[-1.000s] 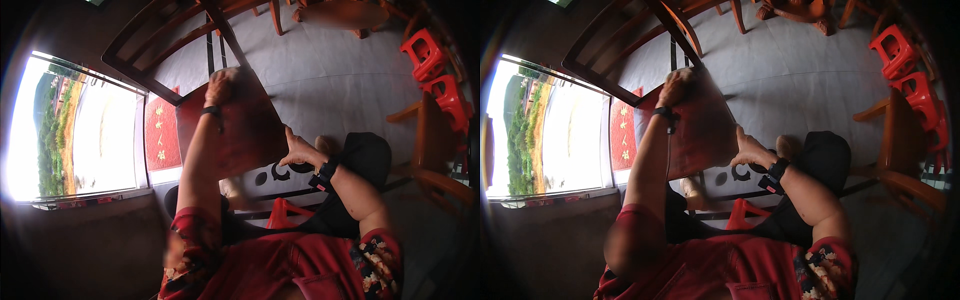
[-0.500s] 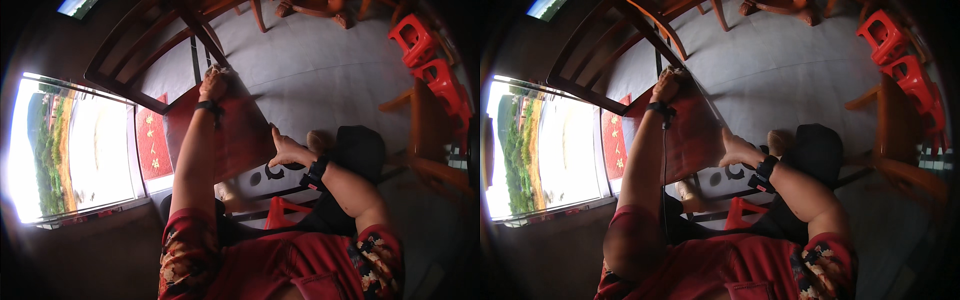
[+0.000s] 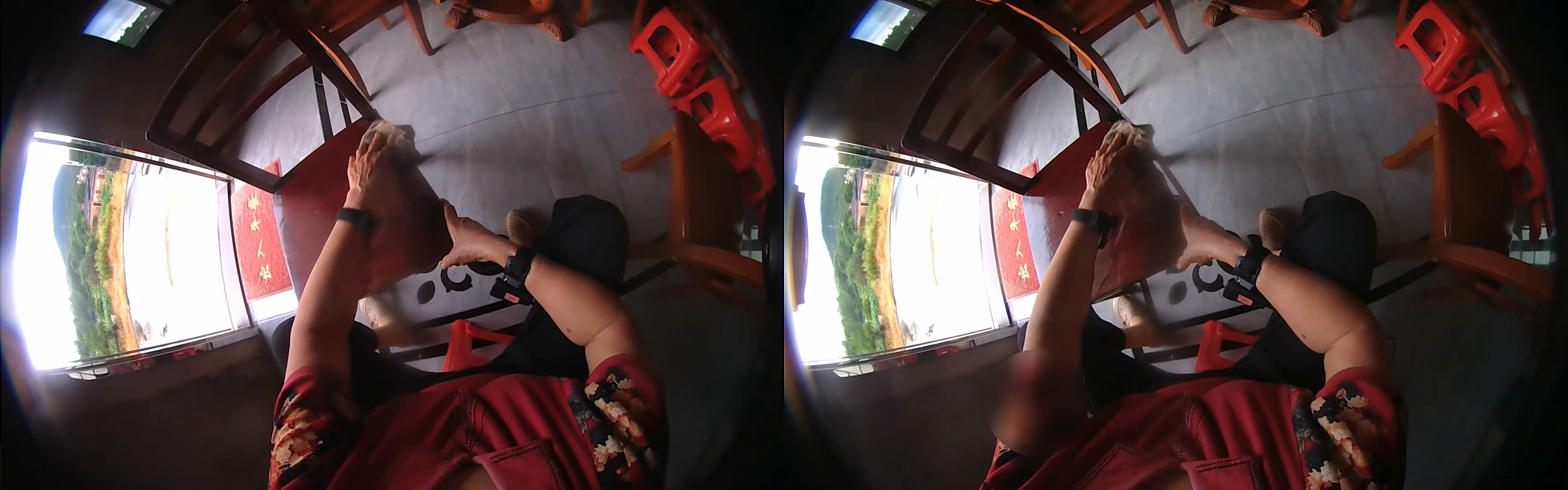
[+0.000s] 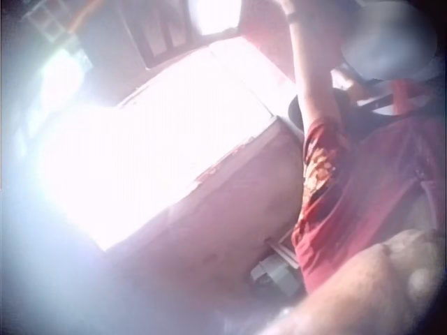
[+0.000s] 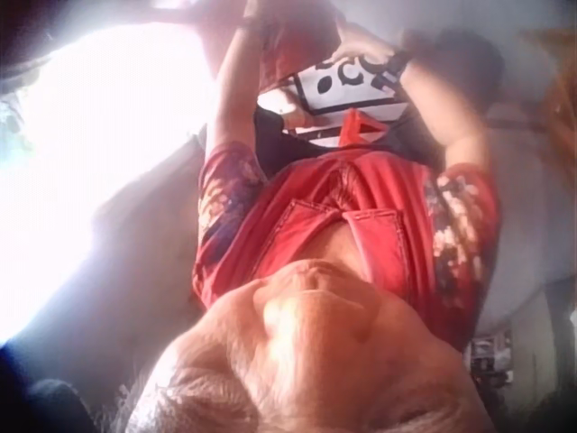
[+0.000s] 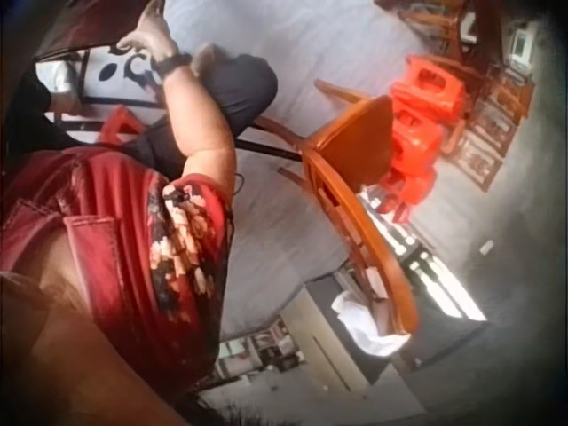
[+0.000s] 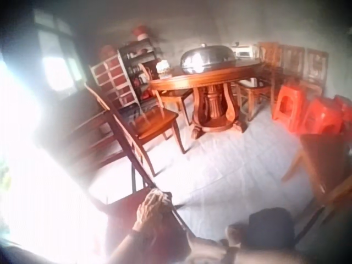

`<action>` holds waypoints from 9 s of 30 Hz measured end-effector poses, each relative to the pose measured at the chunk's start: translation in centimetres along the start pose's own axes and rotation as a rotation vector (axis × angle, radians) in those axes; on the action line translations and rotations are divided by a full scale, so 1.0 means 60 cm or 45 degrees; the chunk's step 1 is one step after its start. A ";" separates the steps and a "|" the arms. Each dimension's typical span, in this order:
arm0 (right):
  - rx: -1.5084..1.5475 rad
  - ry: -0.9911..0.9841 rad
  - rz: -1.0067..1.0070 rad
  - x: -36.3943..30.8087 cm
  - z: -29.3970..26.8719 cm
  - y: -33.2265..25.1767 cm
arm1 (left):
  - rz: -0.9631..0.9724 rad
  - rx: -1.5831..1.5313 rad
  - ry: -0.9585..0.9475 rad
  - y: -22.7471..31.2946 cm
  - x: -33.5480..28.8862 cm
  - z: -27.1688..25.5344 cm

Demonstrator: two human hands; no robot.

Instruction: The person wipes the seat and the backrest of the chair with a cloth.

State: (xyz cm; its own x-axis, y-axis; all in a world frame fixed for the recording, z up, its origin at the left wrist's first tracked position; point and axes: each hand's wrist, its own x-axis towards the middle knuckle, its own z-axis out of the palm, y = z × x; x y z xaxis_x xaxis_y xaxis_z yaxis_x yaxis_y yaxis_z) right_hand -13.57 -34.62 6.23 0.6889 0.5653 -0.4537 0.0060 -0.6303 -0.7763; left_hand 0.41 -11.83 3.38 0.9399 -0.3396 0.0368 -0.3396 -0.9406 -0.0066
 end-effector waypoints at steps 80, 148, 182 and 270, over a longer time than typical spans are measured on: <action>-0.499 0.121 -0.090 0.040 -0.008 0.033 | -0.676 -0.439 0.659 -0.186 -0.324 0.079; -0.629 0.594 0.039 0.036 -0.043 0.012 | -0.335 -0.068 0.369 0.091 -0.419 0.040; -0.688 0.454 0.145 0.035 -0.045 -0.030 | -0.122 -0.353 0.342 0.182 -0.161 0.005; -0.551 0.397 -0.078 0.031 -0.037 0.000 | 0.264 -0.447 0.122 0.154 -0.224 -0.056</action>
State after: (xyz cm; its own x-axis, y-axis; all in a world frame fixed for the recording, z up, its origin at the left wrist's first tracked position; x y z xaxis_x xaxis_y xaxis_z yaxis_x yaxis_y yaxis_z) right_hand -10.65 -34.75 6.33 0.8603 0.4643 -0.2105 0.3056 -0.8002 -0.5160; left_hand -15.46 -15.95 6.16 0.8483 -0.5037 0.1634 -0.5287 -0.7876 0.3165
